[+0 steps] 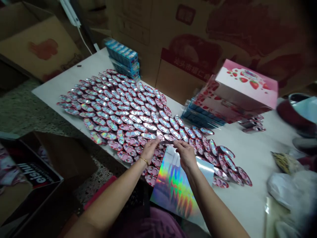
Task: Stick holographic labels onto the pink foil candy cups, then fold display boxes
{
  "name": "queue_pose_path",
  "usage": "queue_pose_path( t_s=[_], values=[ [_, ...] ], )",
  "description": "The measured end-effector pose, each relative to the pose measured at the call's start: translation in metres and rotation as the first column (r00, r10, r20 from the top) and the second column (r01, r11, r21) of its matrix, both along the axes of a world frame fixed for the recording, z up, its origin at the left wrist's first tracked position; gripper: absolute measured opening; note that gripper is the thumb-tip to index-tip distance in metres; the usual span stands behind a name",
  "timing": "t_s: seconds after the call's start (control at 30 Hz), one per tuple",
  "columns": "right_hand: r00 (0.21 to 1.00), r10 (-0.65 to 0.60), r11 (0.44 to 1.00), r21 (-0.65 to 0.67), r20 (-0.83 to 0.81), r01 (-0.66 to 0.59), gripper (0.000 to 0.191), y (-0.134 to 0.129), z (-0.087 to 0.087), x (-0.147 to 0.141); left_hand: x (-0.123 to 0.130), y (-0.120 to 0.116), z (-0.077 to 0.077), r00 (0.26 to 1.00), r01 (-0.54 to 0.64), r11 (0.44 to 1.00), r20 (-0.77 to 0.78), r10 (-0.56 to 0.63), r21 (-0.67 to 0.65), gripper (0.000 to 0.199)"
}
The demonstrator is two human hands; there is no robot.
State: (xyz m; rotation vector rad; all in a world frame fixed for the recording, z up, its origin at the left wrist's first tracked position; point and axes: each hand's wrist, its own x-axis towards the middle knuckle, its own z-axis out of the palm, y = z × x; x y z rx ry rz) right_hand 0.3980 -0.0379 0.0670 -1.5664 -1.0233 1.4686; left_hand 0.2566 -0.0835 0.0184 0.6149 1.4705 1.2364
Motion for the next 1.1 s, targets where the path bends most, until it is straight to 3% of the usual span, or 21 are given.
queue_pose_path(
  t_s=[0.07,0.17,0.23,0.33,0.43,0.53,0.63,0.8,0.87,0.97,1.03,1.1],
  values=[
    [0.999,0.013,0.999,-0.028,-0.046,-0.014,0.025,-0.001,-0.011,-0.025,-0.021,-0.008,0.003,0.995,-0.063,0.997,0.074,0.065,-0.040,0.033],
    [0.997,0.009,1.000,-0.029,-0.074,-0.011,0.028,-0.007,-0.029,-0.071,-0.063,-0.017,0.002,0.986,-0.154,0.986,0.049,0.157,-0.072,0.030],
    [0.999,-0.014,1.000,0.008,-0.045,0.015,0.030,-0.013,-0.042,-0.106,-0.099,-0.021,0.000,0.988,-0.154,0.983,-0.047,0.150,-0.101,0.030],
    [0.997,-0.050,0.994,0.102,0.055,0.045,0.031,-0.021,-0.059,-0.160,-0.155,-0.018,-0.004,0.954,-0.091,0.985,-0.295,0.045,-0.147,0.026],
    [0.965,-0.071,0.969,0.249,0.254,0.006,0.029,-0.020,-0.070,-0.203,-0.197,-0.004,-0.010,0.815,-0.064,0.982,-0.578,-0.053,-0.180,0.025],
    [0.868,-0.082,0.940,0.327,0.489,-0.096,0.029,-0.015,-0.077,-0.226,-0.216,0.011,-0.019,0.627,-0.080,0.977,-0.772,-0.107,-0.200,0.021],
    [0.771,-0.082,0.923,0.341,0.632,-0.181,0.031,-0.011,-0.086,-0.233,-0.218,0.018,-0.029,0.490,-0.087,0.977,-0.862,-0.130,-0.196,0.018],
    [0.706,-0.065,0.892,0.359,0.705,-0.276,0.034,-0.008,-0.095,-0.236,-0.209,0.017,-0.037,0.393,-0.105,0.972,-0.907,-0.152,-0.208,0.017],
    [0.692,-0.068,0.890,0.356,0.719,-0.283,0.029,-0.005,-0.091,-0.238,-0.210,0.018,-0.038,0.385,-0.134,0.971,-0.913,-0.134,-0.199,0.016],
    [0.678,-0.049,0.883,0.349,0.734,-0.314,0.022,0.003,-0.077,-0.227,-0.218,0.019,-0.036,0.429,-0.159,0.972,-0.899,-0.088,-0.171,0.017],
    [0.697,-0.039,0.849,0.391,0.716,-0.355,0.020,0.009,-0.065,-0.198,-0.219,0.015,-0.032,0.469,-0.154,0.980,-0.882,-0.043,-0.130,0.019],
    [0.738,-0.082,0.802,0.484,0.670,-0.351,0.021,0.014,-0.055,-0.147,-0.209,0.008,-0.026,0.495,-0.109,0.991,-0.869,-0.010,-0.074,0.022]
  ],
)
